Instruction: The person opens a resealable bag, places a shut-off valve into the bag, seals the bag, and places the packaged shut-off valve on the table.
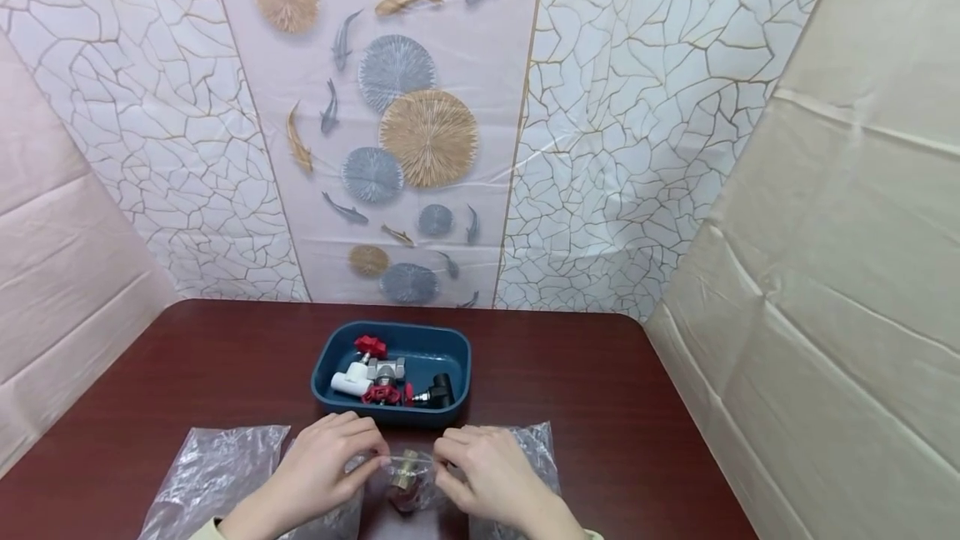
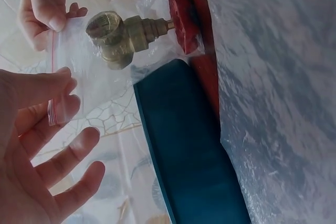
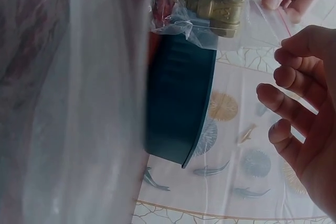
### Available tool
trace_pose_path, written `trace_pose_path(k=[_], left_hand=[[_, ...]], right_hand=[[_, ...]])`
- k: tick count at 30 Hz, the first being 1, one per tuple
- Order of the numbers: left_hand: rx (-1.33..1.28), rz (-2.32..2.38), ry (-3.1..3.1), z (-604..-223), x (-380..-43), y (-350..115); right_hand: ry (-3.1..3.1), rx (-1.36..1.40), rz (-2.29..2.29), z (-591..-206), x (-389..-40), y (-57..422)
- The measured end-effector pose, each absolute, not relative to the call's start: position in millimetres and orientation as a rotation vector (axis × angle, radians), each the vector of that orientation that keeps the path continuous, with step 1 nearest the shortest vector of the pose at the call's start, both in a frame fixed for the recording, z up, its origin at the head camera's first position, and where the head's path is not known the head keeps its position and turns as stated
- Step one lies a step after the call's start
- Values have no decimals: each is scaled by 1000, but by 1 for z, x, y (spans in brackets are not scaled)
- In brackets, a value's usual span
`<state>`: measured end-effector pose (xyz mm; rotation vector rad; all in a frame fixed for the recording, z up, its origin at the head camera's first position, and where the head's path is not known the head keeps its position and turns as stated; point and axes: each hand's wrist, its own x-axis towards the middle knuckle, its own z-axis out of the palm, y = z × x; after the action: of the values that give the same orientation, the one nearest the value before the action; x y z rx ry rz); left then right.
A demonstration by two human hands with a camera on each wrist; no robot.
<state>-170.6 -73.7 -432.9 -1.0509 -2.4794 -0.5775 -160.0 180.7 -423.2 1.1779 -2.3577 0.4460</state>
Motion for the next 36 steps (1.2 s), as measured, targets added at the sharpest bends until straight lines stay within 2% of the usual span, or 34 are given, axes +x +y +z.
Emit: trace_pose_path(k=[25, 36], left_hand=[[-1147, -467, -2561, -449, -175, -78], [-1247, -465, -2624, -459, -179, -63]], right_hand=[[-2554, 1126, 471, -432, -160, 185], [-2749, 1116, 480, -435, -161, 192]])
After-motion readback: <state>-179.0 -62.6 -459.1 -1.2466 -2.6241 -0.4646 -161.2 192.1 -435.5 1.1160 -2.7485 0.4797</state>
